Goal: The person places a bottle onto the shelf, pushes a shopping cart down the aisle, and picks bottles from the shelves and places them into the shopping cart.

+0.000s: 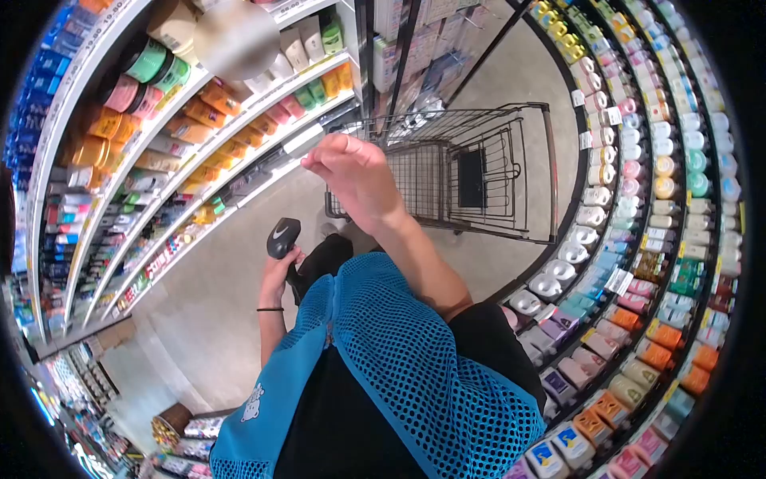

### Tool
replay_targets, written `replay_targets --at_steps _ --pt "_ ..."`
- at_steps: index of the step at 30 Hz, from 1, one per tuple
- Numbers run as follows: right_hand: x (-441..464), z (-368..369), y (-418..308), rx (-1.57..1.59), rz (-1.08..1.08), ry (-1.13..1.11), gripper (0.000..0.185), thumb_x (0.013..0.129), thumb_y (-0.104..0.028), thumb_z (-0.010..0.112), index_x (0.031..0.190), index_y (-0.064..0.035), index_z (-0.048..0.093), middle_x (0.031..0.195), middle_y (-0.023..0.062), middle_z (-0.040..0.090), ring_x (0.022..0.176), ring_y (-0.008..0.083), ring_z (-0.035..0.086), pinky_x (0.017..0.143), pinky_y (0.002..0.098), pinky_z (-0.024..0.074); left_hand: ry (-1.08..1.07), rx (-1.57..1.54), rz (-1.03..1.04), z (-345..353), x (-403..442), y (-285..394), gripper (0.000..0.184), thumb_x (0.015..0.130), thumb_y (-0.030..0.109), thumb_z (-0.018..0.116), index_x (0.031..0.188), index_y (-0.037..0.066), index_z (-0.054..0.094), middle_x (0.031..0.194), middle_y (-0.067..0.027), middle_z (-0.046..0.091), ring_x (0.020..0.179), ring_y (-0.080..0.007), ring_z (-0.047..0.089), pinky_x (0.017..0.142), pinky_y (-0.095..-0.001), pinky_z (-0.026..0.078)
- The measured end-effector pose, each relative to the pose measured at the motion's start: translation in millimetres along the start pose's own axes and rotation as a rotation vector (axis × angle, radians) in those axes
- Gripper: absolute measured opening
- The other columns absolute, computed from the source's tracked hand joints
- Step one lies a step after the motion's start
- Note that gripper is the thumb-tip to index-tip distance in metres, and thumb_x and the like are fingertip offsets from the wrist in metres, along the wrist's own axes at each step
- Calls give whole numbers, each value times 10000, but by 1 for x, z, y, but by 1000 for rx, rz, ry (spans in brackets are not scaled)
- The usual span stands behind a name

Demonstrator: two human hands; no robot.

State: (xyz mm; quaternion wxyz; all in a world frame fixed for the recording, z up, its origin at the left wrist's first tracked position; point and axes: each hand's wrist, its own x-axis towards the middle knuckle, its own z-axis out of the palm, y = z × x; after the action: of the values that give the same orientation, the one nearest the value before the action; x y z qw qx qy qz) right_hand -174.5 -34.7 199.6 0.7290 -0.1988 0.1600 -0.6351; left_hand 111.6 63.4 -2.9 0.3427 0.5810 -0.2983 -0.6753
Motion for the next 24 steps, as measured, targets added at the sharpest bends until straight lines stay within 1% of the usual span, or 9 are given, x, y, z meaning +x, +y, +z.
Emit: replay_targets --at_steps 4,8,11,12,14,16,19,21,24 --pt "25 -2 20 -128 -59 32 75 931 -84 672 882 -44 632 976 68 647 995 197 642 1028 383 480 -36 24 -2 -38 51 9 227 897 98 749 1077 0 650 920 -58 676 869 -165 691 784 -301 545" --pt "51 -110 82 -781 -28 176 176 943 -151 691 1025 1 658 988 112 718 935 204 678 899 341 526 -84 22 37 -58 65 44 214 889 113 741 1062 5 677 936 -58 691 862 -167 678 784 -305 530" --pt "8 -241 131 -1933 148 131 418 929 -317 692 1203 -8 632 1183 199 673 1079 350 666 947 432 536 -107 100 21 -67 76 65 184 878 102 726 1029 1 694 947 -60 696 837 -159 656 776 -308 513" --pt "-16 -249 139 -2207 587 103 574 885 -372 707 1336 -46 565 1330 205 606 1214 401 585 1030 524 474 -119 110 30 -72 79 65 135 897 93 714 995 7 679 894 -54 672 810 -155 637 780 -310 512" --pt "-59 -260 155 -2208 1023 52 657 875 -363 705 1436 -96 492 1406 185 554 1329 370 497 1133 570 359 -138 87 34 -77 83 62 85 911 75 700 946 10 658 834 -49 644 772 -150 611 790 -319 515" --pt "-105 -287 176 -2108 829 237 632 880 -343 697 1442 -125 508 1427 155 547 1387 334 443 1200 597 226 -192 93 42 -82 86 57 80 911 72 696 939 10 654 830 -46 639 765 -148 606 798 -326 522" --pt "-117 -294 181 -2146 749 263 621 887 -356 678 1451 -155 514 1414 143 559 1382 315 453 1217 574 203 -267 128 25 -79 94 52 63 906 54 681 927 9 642 824 -40 627 750 -143 596 826 -340 536" --pt "-109 -287 171 -2128 813 266 598 896 -368 651 1441 -153 527 1420 153 558 1386 318 454 1212 570 217 -312 128 -13 -72 95 45 142 883 49 695 1003 -23 671 866 -51 671 767 -128 611 721 -281 485" --pt "-105 -300 163 -1976 910 182 600 895 -362 629 1451 -161 522 1448 152 547 1394 338 449 1209 569 223 -362 193 -27 -50 94 47 175 883 48 693 1041 -25 674 893 -56 688 801 -135 639 746 -294 509"
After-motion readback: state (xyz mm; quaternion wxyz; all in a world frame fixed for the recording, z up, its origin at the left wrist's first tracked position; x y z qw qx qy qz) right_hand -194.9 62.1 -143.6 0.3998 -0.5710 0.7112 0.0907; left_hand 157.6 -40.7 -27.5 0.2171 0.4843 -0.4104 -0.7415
